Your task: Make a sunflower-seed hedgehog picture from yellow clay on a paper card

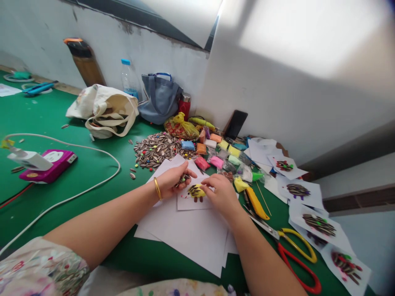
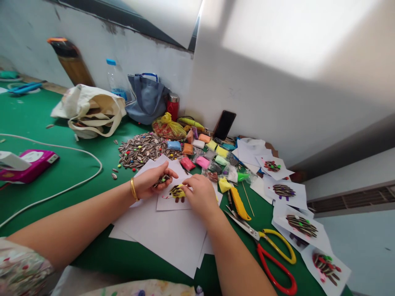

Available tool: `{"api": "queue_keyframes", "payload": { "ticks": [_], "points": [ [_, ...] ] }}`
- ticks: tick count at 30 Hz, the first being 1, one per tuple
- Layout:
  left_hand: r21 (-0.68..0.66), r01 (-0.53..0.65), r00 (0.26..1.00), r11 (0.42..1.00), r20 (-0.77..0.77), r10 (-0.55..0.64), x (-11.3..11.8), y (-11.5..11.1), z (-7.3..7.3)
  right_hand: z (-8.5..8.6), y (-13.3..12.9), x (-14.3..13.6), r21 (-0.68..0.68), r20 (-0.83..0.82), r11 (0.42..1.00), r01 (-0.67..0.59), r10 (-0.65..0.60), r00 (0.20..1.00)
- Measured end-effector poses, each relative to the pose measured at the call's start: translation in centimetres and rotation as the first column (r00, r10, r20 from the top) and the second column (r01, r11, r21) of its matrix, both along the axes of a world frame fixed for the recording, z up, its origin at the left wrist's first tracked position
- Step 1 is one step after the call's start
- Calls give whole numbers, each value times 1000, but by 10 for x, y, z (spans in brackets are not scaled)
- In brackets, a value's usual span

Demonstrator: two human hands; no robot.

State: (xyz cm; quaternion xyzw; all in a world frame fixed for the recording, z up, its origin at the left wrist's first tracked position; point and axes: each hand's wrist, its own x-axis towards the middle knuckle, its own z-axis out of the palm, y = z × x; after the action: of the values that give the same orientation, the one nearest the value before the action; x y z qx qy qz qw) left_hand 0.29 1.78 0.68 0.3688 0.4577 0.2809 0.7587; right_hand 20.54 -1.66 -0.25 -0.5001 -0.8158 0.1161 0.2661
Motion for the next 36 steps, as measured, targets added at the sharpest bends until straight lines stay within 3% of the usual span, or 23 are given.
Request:
{"api": "queue_keyframes", "payload": {
  "ticks": [5,13,18,24,32,36],
  "points": [
    [-27,64,996,998,58,-62,4,-7,1,6,-9,-14,89,-134,996,-31,42,990],
    [153,197,980,968,-64,-190,14,-21,-2,8,-15,-29,-2,-102,1000,-30,30,994],
    [150,148,989,977,3,-150,13,-19,0,7,-13,-23,50,-129,999,-7,13,992],
    [178,110,994,978,-29,-106,11,-16,0,7,-10,-15,78,-149,996,34,-22,989],
    [225,135,990,965,-60,-125,10,-14,-5,9,-6,-10,-3,-275,1000,-11,10,961],
    [231,92,992,969,-104,-69,9,-10,-5,9,-1,0,-66,-199,998,10,-23,980]
  ]
}}
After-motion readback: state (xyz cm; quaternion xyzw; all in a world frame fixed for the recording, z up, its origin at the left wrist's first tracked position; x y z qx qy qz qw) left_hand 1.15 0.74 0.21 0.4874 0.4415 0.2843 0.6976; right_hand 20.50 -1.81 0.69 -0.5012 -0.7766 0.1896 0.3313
